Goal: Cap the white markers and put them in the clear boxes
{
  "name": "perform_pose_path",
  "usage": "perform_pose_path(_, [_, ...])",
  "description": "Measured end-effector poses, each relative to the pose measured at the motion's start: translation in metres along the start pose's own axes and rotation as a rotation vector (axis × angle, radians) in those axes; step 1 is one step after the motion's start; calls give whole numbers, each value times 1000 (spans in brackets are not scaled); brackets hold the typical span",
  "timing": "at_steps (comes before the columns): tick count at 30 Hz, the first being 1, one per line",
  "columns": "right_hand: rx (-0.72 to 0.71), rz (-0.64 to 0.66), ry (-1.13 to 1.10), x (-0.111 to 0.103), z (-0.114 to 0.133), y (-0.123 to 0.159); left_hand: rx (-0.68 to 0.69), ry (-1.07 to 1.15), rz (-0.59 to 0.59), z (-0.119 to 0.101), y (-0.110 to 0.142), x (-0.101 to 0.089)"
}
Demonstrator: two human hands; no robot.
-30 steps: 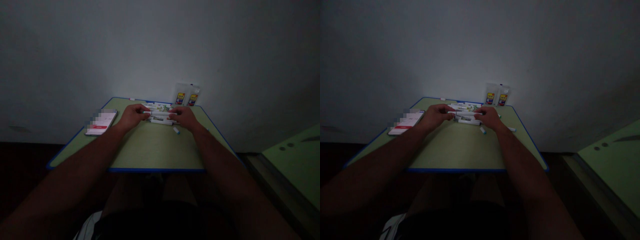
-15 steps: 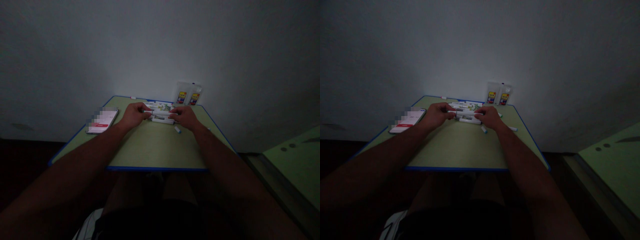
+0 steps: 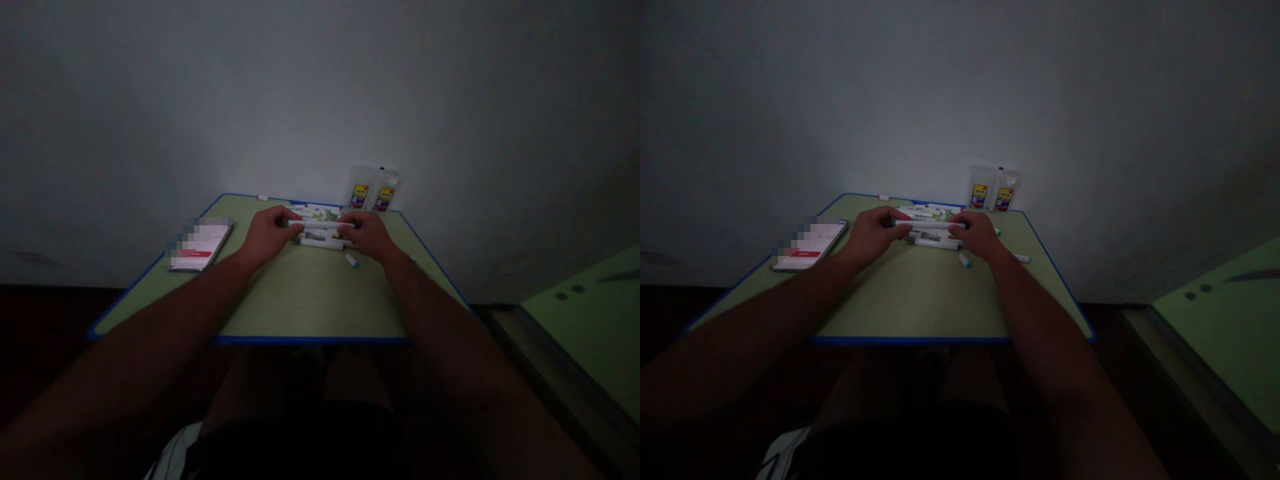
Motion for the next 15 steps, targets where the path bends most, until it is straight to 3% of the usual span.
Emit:
perform_pose_path(4, [52,-38,-106,3,-7,1,126,-132,-68,-4,4,3])
perform_pose_path(10, [197,-20,-231,7,-17,2,174,-82,19,-2,4,4])
perform_pose_path(15, [202,-38,-243,6,-19,2,161,-27,49,-2,5,5])
Point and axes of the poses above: each hand's wrist, its own y-axis away from the middle knuckle, its own x-axis out of the palm, z = x × y, the point moved 1 cm from there along -y, towards the middle knuckle, and after that the axes turned 12 degrees about -x, right-handed, at the moved point
